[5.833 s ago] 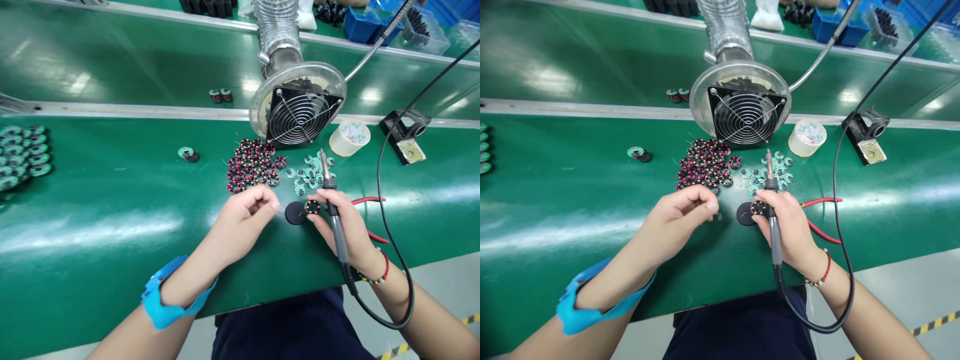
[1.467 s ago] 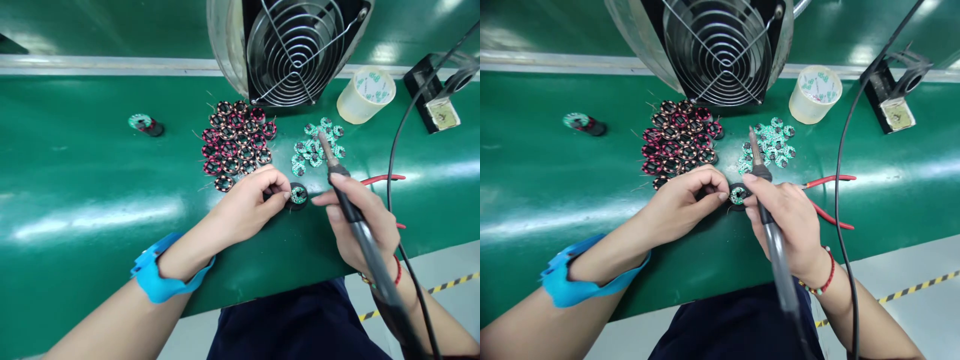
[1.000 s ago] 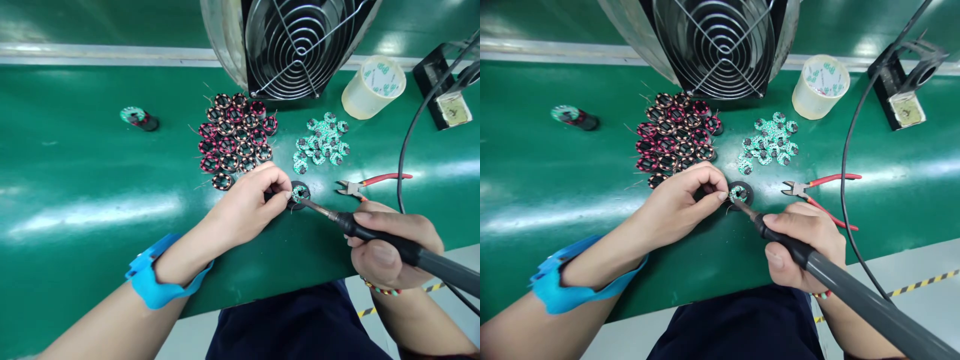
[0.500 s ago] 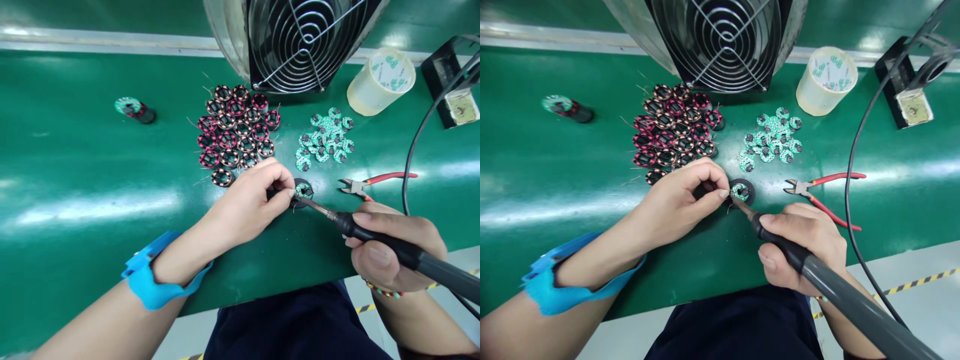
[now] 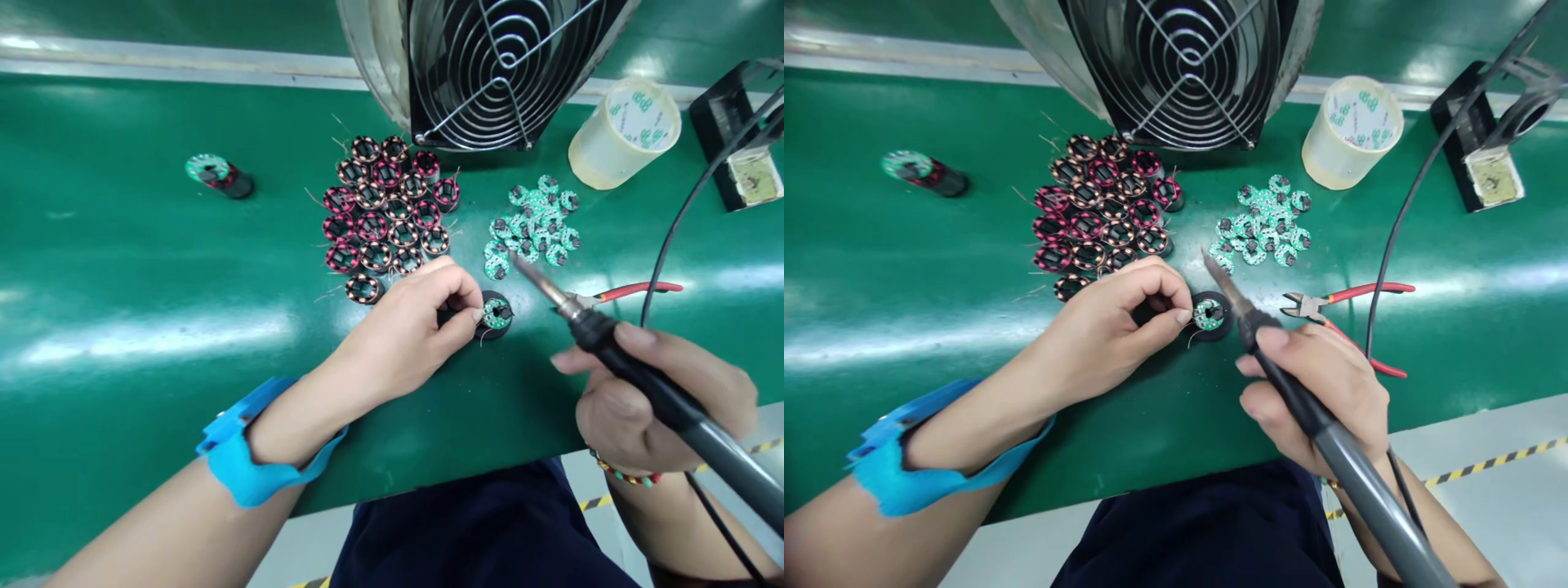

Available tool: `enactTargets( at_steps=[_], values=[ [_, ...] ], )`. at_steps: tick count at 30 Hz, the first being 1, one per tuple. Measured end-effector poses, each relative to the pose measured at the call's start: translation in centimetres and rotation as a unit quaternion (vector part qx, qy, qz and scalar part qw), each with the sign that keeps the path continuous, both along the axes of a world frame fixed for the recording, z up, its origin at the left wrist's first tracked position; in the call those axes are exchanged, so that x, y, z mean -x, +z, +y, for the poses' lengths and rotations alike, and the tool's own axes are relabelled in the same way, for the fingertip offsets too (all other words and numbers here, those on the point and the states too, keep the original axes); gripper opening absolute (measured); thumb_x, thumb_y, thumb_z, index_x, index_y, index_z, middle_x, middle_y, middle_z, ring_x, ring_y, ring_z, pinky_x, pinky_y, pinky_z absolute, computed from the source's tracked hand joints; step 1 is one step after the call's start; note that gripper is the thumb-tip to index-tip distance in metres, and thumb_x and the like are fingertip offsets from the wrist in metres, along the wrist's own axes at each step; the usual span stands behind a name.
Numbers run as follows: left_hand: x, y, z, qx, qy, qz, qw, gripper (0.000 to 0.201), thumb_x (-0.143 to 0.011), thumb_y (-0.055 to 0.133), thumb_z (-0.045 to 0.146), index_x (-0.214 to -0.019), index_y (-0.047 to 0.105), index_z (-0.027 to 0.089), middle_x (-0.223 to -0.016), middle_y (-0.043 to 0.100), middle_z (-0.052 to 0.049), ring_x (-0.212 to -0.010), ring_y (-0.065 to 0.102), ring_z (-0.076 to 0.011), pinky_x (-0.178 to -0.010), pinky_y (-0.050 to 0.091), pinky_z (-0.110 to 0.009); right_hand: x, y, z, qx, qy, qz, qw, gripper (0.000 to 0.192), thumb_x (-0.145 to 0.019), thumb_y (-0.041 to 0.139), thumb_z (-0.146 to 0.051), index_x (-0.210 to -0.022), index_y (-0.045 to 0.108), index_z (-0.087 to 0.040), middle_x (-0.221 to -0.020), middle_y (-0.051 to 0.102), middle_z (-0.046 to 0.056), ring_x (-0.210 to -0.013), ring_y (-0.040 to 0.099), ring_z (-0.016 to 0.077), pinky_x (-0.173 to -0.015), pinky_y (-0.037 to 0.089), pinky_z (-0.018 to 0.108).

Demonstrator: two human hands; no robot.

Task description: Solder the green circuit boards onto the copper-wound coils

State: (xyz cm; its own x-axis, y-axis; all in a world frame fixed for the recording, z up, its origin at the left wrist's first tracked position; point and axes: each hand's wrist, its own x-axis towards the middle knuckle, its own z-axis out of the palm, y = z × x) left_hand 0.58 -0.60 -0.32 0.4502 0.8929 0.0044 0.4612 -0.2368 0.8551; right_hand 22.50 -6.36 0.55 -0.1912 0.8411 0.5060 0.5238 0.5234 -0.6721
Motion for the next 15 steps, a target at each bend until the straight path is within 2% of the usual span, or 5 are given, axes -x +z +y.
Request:
enactTargets(
  at_steps=[3,5,9,15],
  values=[
    [0.0,0.0,0.0,-0.004,0.0,-0.004,1.0,0.012,-0.086,0.054,0.009,-0.078,0.057,0.016,-0.077,0.054,0.003,-0.072,0.051,-0.0098,-0.064,0.04,-0.022,1.7,0.2,0.9,0.002,-0.012,-0.006,1.0,0.044,-0.097,0.055,-0.021,-0.14,0.048,-0.029,-0.099,0.077,0.001,-0.086,0.075,0.0221,-0.081,0.062,0.041],
    [-0.1,0.0,0.0,-0.005,0.0,-0.006,1.0,0.012,-0.086,0.054,0.008,-0.078,0.057,0.016,-0.077,0.054,0.003,-0.072,0.051,-0.0102,-0.064,0.04,-0.022,2.6,0.1,1.6,0.037,0.016,-0.059,0.997,0.045,-0.097,0.052,-0.014,-0.139,0.048,-0.029,-0.109,0.075,0.003,-0.098,0.072,0.0215,-0.088,0.059,0.04],
    [0.1,0.1,0.2,0.0,-0.013,0.005,1.0,0.012,-0.086,0.052,0.008,-0.078,0.057,0.016,-0.079,0.054,0.002,-0.073,0.052,-0.0112,-0.065,0.04,-0.023,3.4,-0.4,2.4,0.087,0.054,-0.151,0.983,0.038,-0.098,0.048,-0.016,-0.135,0.05,-0.025,-0.113,0.071,0.007,-0.098,0.066,0.0237,-0.084,0.056,0.042],
    [0.7,0.2,0.3,-0.011,-0.067,0.021,0.997,0.011,-0.088,0.053,0.008,-0.082,0.056,0.016,-0.087,0.057,0.0,-0.083,0.054,-0.0133,-0.074,0.042,-0.025,3.1,-1.2,2.3,0.11,0.066,-0.128,0.983,0.043,-0.097,0.05,-0.014,-0.139,0.044,-0.024,-0.114,0.07,0.007,-0.106,0.064,0.024,-0.087,0.053,0.04]
  ],
)
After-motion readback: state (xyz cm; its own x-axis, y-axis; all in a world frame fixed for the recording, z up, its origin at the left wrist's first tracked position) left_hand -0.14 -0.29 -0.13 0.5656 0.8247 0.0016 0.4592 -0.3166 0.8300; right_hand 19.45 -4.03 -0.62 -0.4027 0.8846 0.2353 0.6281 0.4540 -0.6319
